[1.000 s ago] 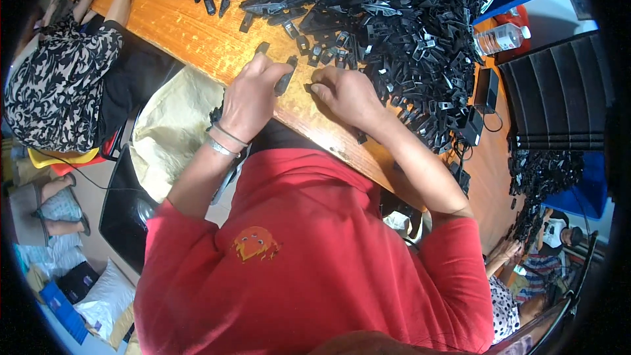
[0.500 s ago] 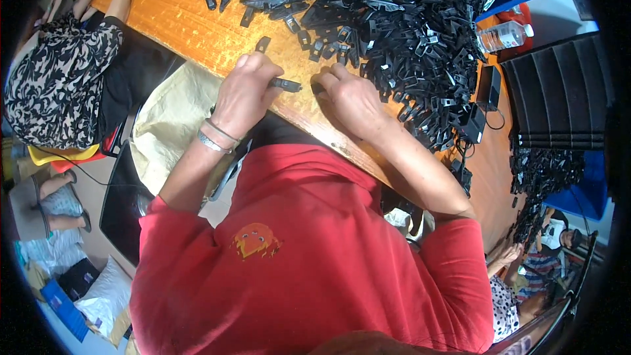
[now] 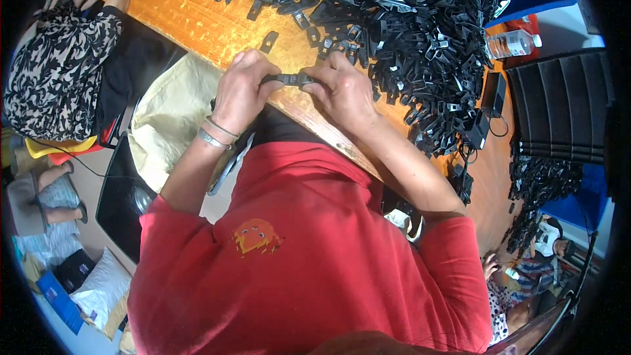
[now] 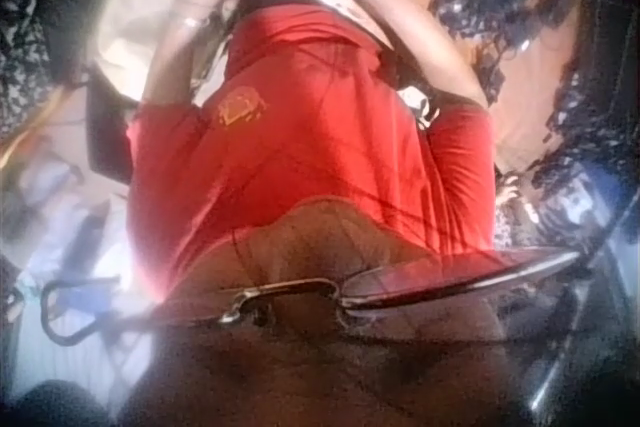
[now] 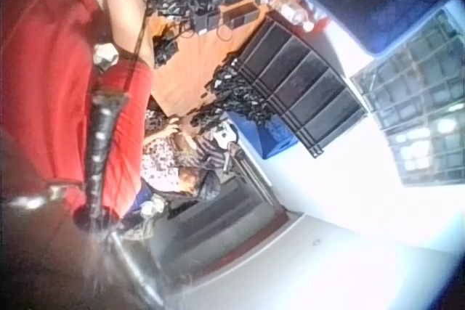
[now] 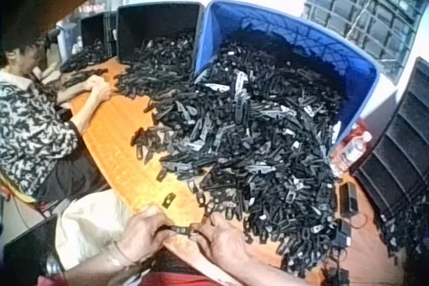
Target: The person assembles small black plastic clips by snapping two halves together by hand, while seated at a wooden table.
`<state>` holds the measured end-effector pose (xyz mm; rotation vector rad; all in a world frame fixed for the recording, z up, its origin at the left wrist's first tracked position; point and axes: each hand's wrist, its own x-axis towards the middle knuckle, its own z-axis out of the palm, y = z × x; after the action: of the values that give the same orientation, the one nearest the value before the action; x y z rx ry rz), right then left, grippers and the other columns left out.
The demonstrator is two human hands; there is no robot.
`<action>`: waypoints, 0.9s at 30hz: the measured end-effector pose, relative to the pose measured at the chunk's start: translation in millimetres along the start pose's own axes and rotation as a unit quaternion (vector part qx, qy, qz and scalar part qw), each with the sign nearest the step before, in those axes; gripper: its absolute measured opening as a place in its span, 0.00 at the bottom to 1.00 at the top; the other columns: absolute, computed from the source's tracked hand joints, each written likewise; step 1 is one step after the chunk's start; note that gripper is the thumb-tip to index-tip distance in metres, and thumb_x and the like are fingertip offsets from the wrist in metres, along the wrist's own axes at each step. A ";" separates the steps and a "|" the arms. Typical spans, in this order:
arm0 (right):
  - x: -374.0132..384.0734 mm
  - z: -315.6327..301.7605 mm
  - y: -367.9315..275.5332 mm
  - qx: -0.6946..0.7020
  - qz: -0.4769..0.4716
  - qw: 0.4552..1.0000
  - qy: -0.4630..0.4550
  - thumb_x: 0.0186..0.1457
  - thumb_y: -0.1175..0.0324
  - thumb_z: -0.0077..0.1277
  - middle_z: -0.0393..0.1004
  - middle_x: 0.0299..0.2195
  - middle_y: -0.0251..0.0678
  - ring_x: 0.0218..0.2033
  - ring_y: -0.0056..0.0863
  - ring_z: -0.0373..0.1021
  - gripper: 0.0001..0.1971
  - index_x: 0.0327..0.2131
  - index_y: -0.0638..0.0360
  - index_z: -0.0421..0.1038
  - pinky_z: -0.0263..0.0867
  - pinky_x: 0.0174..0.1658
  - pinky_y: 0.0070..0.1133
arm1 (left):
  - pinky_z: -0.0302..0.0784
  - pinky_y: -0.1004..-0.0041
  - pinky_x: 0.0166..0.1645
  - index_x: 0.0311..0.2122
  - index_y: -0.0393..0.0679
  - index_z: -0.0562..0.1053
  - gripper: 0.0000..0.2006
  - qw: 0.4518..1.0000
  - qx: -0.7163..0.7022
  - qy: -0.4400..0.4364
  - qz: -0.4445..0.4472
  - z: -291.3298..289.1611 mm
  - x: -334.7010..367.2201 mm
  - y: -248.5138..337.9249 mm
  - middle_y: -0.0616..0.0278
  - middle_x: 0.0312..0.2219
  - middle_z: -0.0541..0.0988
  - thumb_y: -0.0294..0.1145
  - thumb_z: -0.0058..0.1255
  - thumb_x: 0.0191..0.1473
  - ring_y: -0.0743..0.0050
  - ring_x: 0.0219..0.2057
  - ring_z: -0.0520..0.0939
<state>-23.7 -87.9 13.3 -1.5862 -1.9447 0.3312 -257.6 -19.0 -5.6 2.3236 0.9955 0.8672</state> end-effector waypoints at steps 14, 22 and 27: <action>44.7 36.9 -24.8 0.067 -0.086 0.983 -0.145 0.56 0.66 0.66 0.79 0.37 0.39 0.37 0.46 0.79 0.08 0.40 0.53 0.84 0.76 0.40 0.38 | 0.79 0.56 0.49 0.42 0.42 0.83 0.14 0.970 0.058 -0.194 -0.133 -106.3 -25.4 -32.2 0.53 0.38 0.82 0.22 0.69 0.48 0.45 0.45 0.83; 77.6 53.1 -1.4 -0.089 -0.167 0.982 -0.017 0.63 0.67 0.50 0.76 0.41 0.41 0.48 0.42 0.73 0.11 0.43 0.53 0.82 0.67 0.50 0.38 | 0.79 0.59 0.56 0.50 0.42 0.81 0.16 0.994 0.100 0.046 -0.005 -53.8 63.6 -26.0 0.53 0.44 0.83 0.25 0.65 0.55 0.48 0.49 0.83; 58.7 30.6 3.9 -0.096 -0.169 0.981 -0.009 0.59 0.69 0.58 0.75 0.37 0.42 0.40 0.45 0.75 0.08 0.42 0.54 0.81 0.69 0.45 0.40 | 0.78 0.57 0.57 0.54 0.46 0.80 0.20 0.979 0.187 0.064 0.053 -12.1 116.0 -40.0 0.55 0.47 0.81 0.26 0.67 0.54 0.49 0.52 0.80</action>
<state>-44.8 -25.7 4.1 -1.3323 -2.2703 0.0194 -222.2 96.2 20.4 2.6834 1.1842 0.9493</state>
